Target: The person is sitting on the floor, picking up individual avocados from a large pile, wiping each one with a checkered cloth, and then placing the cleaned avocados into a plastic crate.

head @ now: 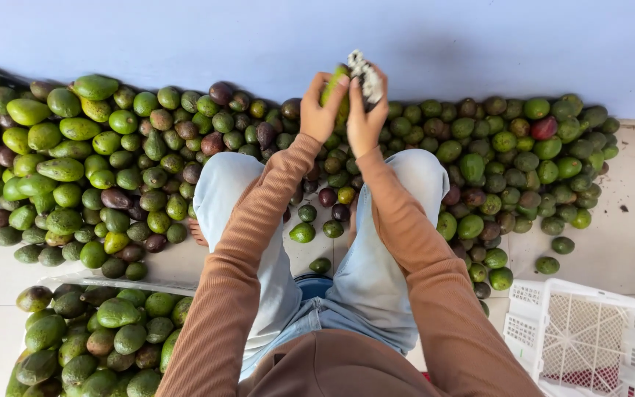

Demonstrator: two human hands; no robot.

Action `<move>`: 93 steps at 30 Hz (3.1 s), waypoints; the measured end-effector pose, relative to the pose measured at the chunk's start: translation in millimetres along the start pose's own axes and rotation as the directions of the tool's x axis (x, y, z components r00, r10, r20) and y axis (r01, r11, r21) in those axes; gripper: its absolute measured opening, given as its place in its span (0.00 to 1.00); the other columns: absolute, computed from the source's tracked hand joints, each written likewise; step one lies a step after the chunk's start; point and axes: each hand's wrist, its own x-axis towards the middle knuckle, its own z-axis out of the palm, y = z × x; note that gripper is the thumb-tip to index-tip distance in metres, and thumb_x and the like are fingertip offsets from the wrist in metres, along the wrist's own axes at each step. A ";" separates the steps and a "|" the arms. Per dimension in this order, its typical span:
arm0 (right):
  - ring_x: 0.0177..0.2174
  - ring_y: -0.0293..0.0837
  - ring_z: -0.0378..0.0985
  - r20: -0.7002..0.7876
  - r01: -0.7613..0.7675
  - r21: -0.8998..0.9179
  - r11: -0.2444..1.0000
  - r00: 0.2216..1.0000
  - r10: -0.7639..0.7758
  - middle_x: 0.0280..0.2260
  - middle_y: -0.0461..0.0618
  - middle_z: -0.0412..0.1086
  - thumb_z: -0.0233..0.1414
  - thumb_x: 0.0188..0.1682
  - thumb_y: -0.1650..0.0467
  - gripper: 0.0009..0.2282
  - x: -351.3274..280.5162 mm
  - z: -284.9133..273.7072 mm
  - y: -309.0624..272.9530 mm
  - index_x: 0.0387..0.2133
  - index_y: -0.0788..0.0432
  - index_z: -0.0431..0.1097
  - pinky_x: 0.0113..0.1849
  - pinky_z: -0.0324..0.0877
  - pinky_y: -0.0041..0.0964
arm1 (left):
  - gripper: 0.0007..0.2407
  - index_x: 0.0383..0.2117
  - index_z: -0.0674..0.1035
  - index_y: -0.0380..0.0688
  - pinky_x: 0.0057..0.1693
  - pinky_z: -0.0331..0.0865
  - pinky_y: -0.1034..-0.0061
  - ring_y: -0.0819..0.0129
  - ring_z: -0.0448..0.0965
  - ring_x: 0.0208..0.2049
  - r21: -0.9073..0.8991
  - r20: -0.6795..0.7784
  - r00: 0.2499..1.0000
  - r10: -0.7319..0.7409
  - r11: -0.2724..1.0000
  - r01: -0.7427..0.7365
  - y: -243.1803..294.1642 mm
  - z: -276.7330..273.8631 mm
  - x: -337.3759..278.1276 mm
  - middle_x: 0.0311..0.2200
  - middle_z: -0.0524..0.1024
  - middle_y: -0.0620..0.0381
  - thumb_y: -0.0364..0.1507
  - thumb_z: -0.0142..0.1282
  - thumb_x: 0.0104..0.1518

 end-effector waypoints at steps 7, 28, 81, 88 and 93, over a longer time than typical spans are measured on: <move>0.49 0.47 0.67 0.206 0.189 -0.186 0.964 0.967 -0.150 0.48 0.50 0.63 0.46 0.53 0.70 0.10 -15.8 -0.1 -15.9 0.47 0.54 0.62 0.53 0.64 0.41 | 0.11 0.20 0.66 0.51 0.39 0.58 0.79 0.77 0.62 0.28 -0.217 -0.081 0.977 -0.199 0.960 0.178 -18.2 -5.9 6.4 0.22 0.63 0.66 0.40 0.45 0.54; 0.49 0.45 0.67 0.083 0.120 -0.137 0.983 0.991 -0.109 0.47 0.50 0.65 0.47 0.51 0.70 0.11 -17.3 0.2 -20.1 0.47 0.56 0.62 0.53 0.61 0.38 | 0.12 0.32 0.73 0.45 0.39 0.68 0.77 0.70 0.72 0.32 -0.452 0.043 0.976 -0.215 0.867 0.210 -19.1 -2.7 16.9 0.28 0.71 0.59 0.39 0.54 0.51; 0.52 0.51 0.66 0.180 0.256 -0.194 0.947 0.958 -0.222 0.51 0.53 0.63 0.48 0.50 0.76 0.13 -15.6 32.9 -14.5 0.48 0.59 0.62 0.56 0.64 0.43 | 0.17 0.41 0.73 0.46 0.42 0.69 0.79 0.72 0.74 0.36 -0.125 -0.064 0.994 -0.088 0.989 0.079 -13.8 -30.7 13.8 0.36 0.76 0.56 0.44 0.45 0.55; 0.41 0.44 0.72 -0.132 -0.071 -0.070 0.995 0.989 0.061 0.40 0.52 0.70 0.50 0.44 0.73 0.11 -6.1 27.5 27.5 0.40 0.60 0.67 0.45 0.67 0.37 | 0.10 0.37 0.67 0.51 0.33 0.59 0.80 0.76 0.63 0.24 0.032 0.040 0.997 0.062 0.998 -0.063 -5.5 -31.8 4.5 0.23 0.68 0.62 0.40 0.39 0.59; 0.36 0.42 0.73 -0.244 -0.319 -0.001 0.948 0.919 0.309 0.36 0.53 0.73 0.53 0.38 0.72 0.12 -13.4 20.5 26.7 0.36 0.63 0.70 0.39 0.70 0.37 | 0.17 0.43 0.65 0.40 0.45 0.67 0.71 0.62 0.72 0.38 0.206 0.040 0.964 0.262 0.942 -0.264 -19.3 -20.6 4.8 0.38 0.70 0.52 0.41 0.45 0.59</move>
